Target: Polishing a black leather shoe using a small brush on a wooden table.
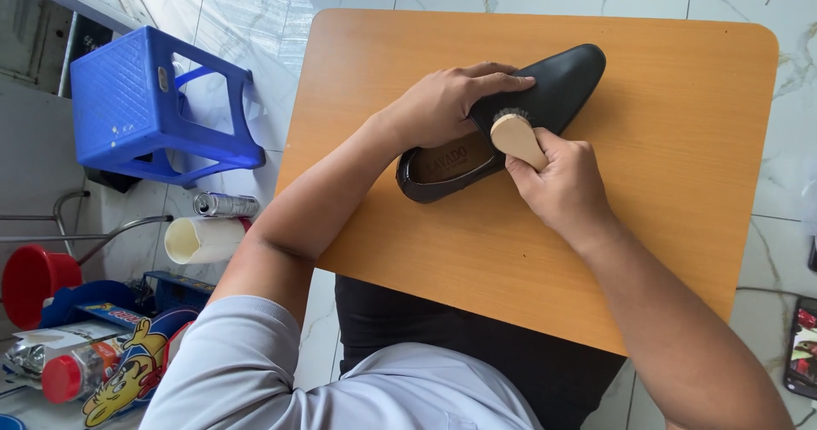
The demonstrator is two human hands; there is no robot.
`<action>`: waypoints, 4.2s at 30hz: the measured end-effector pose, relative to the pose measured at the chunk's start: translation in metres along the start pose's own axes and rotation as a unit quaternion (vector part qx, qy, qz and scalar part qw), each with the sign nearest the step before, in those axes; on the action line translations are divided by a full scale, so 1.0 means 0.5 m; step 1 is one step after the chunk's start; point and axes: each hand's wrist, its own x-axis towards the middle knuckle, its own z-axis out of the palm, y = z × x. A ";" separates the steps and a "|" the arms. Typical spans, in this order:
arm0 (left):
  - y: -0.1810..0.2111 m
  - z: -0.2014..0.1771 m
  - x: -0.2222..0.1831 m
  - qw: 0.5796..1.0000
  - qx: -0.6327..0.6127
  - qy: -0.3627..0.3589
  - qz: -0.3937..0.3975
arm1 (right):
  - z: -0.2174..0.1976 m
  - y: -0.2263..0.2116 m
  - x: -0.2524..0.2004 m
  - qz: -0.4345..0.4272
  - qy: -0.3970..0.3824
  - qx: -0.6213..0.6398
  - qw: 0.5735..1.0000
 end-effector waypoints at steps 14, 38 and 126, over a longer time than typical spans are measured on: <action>0.007 -0.002 0.001 1.000 0.011 -0.003 -0.001 | -0.034 -0.050 0.011 -0.034 -0.066 -0.040 0.996; 0.017 -0.001 -0.001 1.000 0.014 0.006 -0.012 | -0.034 -0.057 0.029 -0.170 -0.105 -0.270 0.942; 0.011 0.003 -0.006 1.000 -0.020 -0.004 -0.017 | -0.080 0.010 0.054 -0.012 0.011 -0.189 0.982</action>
